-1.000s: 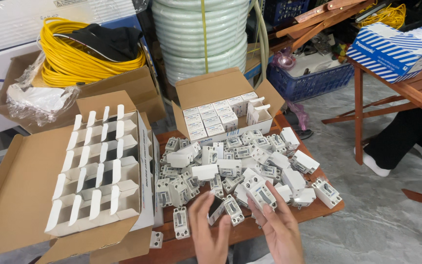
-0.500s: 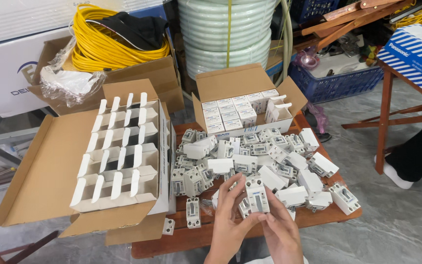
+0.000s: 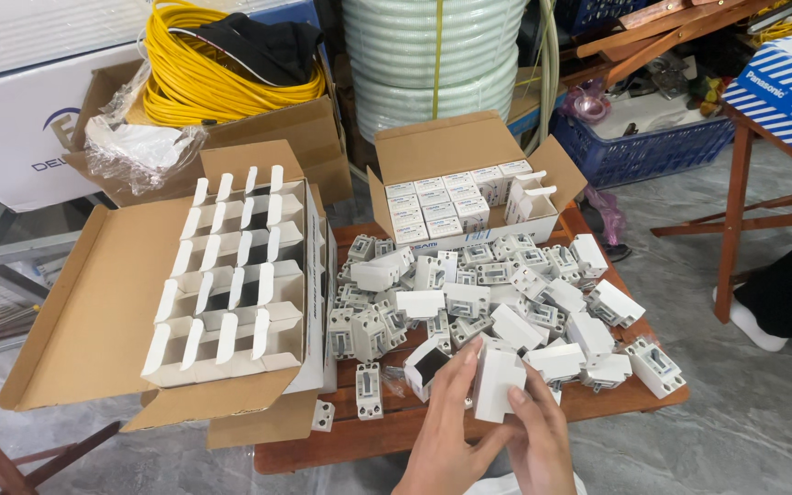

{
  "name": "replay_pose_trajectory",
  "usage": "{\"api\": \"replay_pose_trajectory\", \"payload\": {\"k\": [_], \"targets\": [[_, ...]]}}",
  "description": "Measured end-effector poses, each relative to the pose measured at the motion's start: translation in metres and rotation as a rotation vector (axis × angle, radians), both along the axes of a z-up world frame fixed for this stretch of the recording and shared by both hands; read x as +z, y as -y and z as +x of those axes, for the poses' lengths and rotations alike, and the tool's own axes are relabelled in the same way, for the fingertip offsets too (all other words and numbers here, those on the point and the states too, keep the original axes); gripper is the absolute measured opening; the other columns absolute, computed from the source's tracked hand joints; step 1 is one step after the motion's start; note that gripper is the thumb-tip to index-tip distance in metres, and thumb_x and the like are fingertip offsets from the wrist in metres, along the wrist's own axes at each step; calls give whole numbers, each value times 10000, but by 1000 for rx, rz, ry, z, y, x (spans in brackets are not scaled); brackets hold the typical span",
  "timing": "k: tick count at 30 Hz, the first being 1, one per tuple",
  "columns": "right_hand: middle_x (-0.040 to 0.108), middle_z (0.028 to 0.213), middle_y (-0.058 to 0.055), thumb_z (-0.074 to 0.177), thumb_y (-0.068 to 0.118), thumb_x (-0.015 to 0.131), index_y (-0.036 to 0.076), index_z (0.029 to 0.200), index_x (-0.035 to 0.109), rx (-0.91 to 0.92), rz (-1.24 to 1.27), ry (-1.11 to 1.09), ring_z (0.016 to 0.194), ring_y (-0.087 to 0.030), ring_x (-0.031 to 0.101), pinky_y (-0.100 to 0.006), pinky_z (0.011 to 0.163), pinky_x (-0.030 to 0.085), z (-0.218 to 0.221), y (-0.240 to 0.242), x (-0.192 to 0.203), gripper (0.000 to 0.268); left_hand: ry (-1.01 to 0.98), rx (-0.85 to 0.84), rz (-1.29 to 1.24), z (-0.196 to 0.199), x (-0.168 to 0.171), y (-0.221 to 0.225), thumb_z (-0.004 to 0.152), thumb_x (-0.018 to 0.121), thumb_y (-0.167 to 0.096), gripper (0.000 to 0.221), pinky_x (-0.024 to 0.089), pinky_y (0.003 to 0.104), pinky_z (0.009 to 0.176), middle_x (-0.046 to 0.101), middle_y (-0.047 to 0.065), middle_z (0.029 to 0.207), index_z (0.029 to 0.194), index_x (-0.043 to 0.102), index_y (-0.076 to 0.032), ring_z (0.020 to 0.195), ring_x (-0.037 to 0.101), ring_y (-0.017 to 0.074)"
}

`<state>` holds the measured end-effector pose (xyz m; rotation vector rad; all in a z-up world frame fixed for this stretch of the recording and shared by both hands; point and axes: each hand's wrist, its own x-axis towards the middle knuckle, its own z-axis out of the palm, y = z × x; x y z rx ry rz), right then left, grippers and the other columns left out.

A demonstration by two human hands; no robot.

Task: The person handles white electrical components from boxes and a table, placing some into slots in an organized tray and picking others up to look at individual components.

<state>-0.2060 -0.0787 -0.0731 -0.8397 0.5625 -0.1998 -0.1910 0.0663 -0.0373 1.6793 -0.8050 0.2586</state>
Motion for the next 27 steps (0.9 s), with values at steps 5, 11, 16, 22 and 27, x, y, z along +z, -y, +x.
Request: {"api": "replay_pose_trajectory", "payload": {"k": [5, 11, 16, 22, 27], "targets": [[771, 1331, -239, 1063, 255, 640, -31, 1533, 673, 68, 101, 132, 1098, -324, 714, -361, 717, 506, 0, 12, -23, 551, -27, 48, 16, 4, -20, -5, 1035, 877, -139, 830, 405, 538, 1344, 440, 203, 1763, 1712, 402, -73, 1658, 430, 379], [695, 1525, -308, 1117, 182, 544, -49, 1620, 556, 77, 284, 277, 1262, -407, 699, -505, 899, 562, 2, 15, 0, 553, -12, 433, 94, -1, -65, -16, 1002, 865, -428, 667, 429, 567, 1291, 547, 89, 1700, 1574, 619, -188, 1585, 500, 314], [554, 1685, -260, 1088, 67, 382, 48, 1733, 414, 3, 224, 76, 1454, -521, 551, -582, 1199, 434, 7, 0, 54, 646, -290, 556, 43, 13, -80, -32, 1041, 792, -355, 449, 398, 554, 1332, 350, 100, 1766, 1452, 750, -178, 1670, 399, 339], [703, 1511, -225, 1012, -33, 591, 63, 1469, 546, 31, 176, 186, 1368, -370, 662, -600, 1115, 544, 9, 21, -21, 469, -259, 472, 84, 39, -97, -40, 1125, 681, -281, 498, 448, 514, 1267, 598, 146, 1660, 1593, 563, -155, 1627, 488, 364], [655, 1532, -271, 926, -133, 627, 40, 1610, 501, 146, 150, 221, 1301, -430, 655, -569, 1072, 558, 16, 10, -38, 717, -294, 293, 48, 41, -85, -44, 1069, 605, -46, 278, 518, 404, 1105, 697, 114, 1494, 1340, 670, -44, 1341, 685, 282]]}}
